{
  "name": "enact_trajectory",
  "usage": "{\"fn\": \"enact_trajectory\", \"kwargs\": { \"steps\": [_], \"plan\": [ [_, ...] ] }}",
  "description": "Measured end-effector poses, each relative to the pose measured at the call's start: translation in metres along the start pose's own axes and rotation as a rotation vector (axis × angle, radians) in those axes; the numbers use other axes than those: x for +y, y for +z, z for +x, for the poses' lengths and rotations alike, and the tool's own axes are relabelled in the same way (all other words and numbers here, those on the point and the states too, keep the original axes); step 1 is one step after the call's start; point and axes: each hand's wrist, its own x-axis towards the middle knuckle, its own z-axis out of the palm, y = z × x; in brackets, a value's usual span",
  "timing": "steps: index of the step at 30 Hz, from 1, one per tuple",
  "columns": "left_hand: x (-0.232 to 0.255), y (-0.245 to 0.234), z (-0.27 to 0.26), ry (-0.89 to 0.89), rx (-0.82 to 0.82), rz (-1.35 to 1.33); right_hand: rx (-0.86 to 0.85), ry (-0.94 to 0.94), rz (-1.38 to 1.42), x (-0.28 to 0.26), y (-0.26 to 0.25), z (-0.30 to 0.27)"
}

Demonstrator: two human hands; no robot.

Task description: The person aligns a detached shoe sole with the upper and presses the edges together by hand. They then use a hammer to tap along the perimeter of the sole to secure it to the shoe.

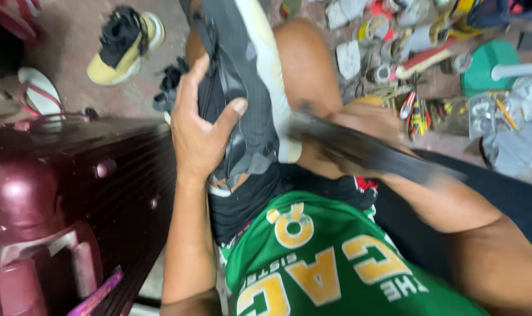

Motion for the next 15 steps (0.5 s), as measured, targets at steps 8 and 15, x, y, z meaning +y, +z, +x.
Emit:
{"fn": "enact_trajectory", "kwargs": {
  "steps": [8,15],
  "plan": [
    [-0.002,0.0,-0.006,0.049,0.008,0.016,0.049,-0.127,-0.1,0.023,0.02,-0.005],
    [0.016,0.005,-0.008,0.022,0.026,0.152,0.15,-0.085,0.018,-0.014,-0.019,0.009]
  ]
}}
